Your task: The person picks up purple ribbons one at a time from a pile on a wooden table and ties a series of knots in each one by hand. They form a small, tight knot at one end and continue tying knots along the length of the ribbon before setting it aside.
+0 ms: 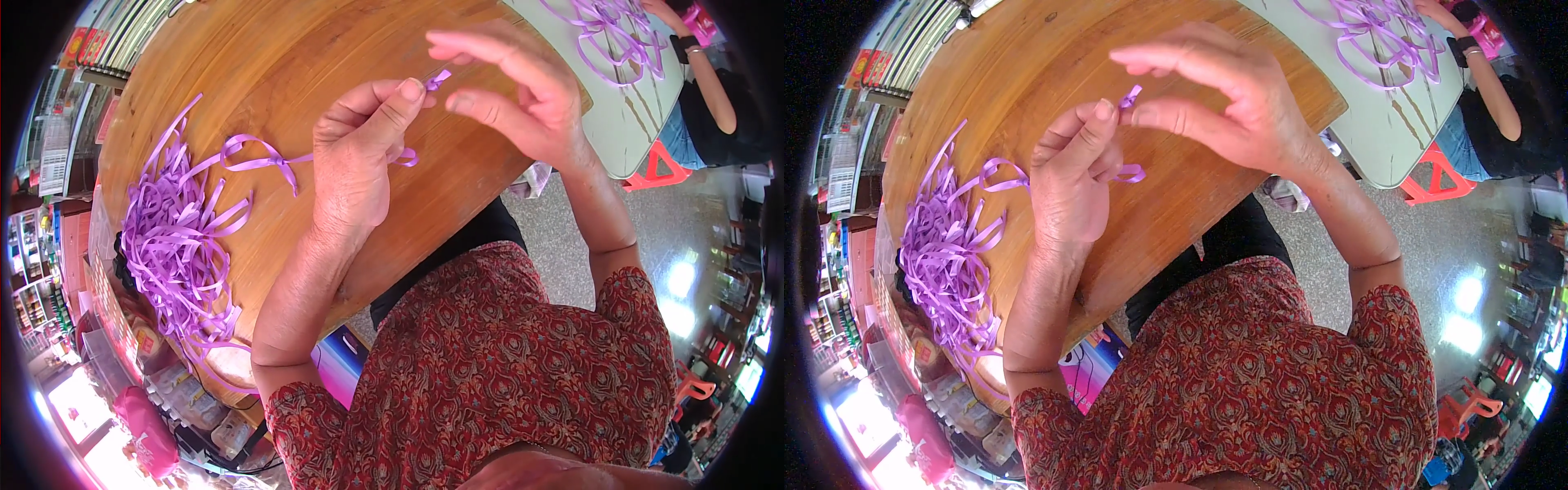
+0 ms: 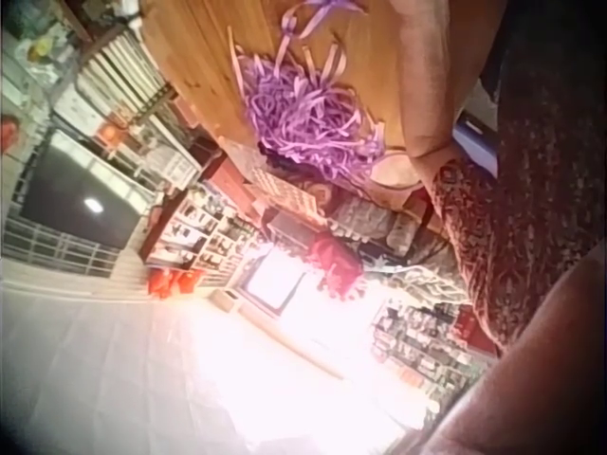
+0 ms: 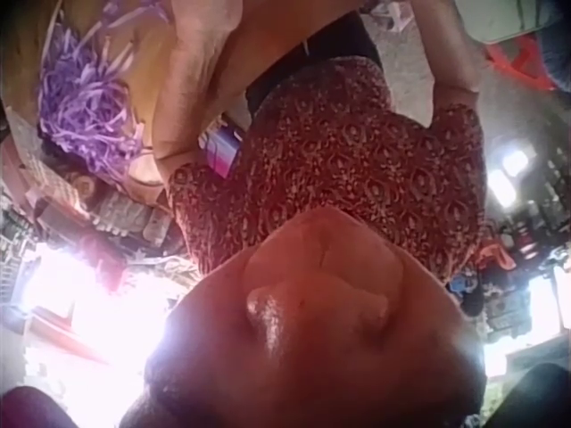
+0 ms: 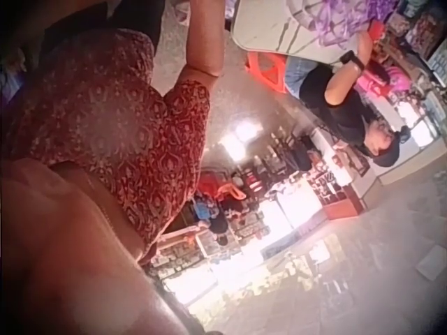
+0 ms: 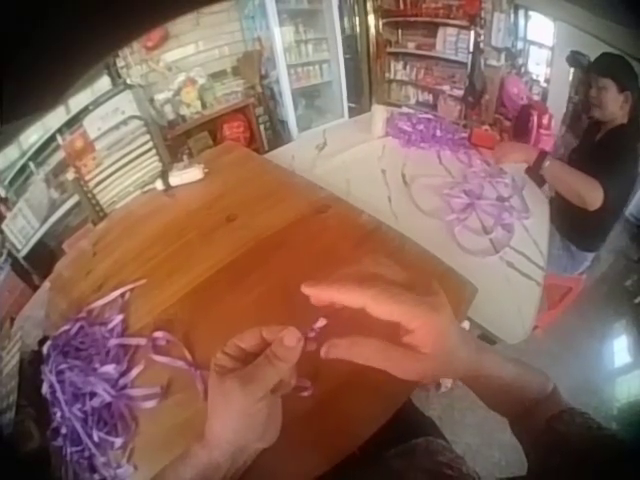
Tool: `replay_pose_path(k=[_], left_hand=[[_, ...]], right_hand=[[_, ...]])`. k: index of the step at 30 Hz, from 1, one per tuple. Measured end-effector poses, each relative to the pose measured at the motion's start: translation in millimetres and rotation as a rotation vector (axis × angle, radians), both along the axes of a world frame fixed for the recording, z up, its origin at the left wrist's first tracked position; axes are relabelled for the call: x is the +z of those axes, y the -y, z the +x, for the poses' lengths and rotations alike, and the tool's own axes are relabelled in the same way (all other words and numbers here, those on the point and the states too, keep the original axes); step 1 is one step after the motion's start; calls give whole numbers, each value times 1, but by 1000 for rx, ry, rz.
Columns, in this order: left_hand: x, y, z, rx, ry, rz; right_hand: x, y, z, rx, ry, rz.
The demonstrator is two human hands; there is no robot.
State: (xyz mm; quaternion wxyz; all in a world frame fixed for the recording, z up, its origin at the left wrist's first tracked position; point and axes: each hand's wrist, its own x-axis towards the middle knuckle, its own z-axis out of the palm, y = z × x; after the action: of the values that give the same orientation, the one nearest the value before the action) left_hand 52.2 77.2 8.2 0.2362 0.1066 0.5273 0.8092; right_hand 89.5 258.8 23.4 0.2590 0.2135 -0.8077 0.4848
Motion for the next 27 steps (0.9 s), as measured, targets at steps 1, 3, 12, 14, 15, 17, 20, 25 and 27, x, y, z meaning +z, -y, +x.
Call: replay_pose_path(k=[1,3,12,14,15,17,20,25,27], left_hand=[[1,0,1,-1,0,-1],[3,-2,4,40,-83,-126],[5,-1,5,82,-176,-195],[6,-1,4,77,-177,-192],[6,-1,4,72,-179,-189],[5,0,2,61,-170,-182],[5,2,-1,55,-127,-146],[2,2,-3,33,-92,-131],[1,3,-3,26,-92,-129]], right_hand=[[2,2,-1,-21,-94,116],[1,3,-2,-47,-186,232],[3,-3,1,-37,-195,354],[3,-7,3,-65,-165,339],[3,-9,4,-63,-164,339],[2,-12,6,-56,-142,365],[4,-12,9,-20,-42,245],[-3,-14,8,2,-7,162],[-4,-13,7,5,-6,154]])
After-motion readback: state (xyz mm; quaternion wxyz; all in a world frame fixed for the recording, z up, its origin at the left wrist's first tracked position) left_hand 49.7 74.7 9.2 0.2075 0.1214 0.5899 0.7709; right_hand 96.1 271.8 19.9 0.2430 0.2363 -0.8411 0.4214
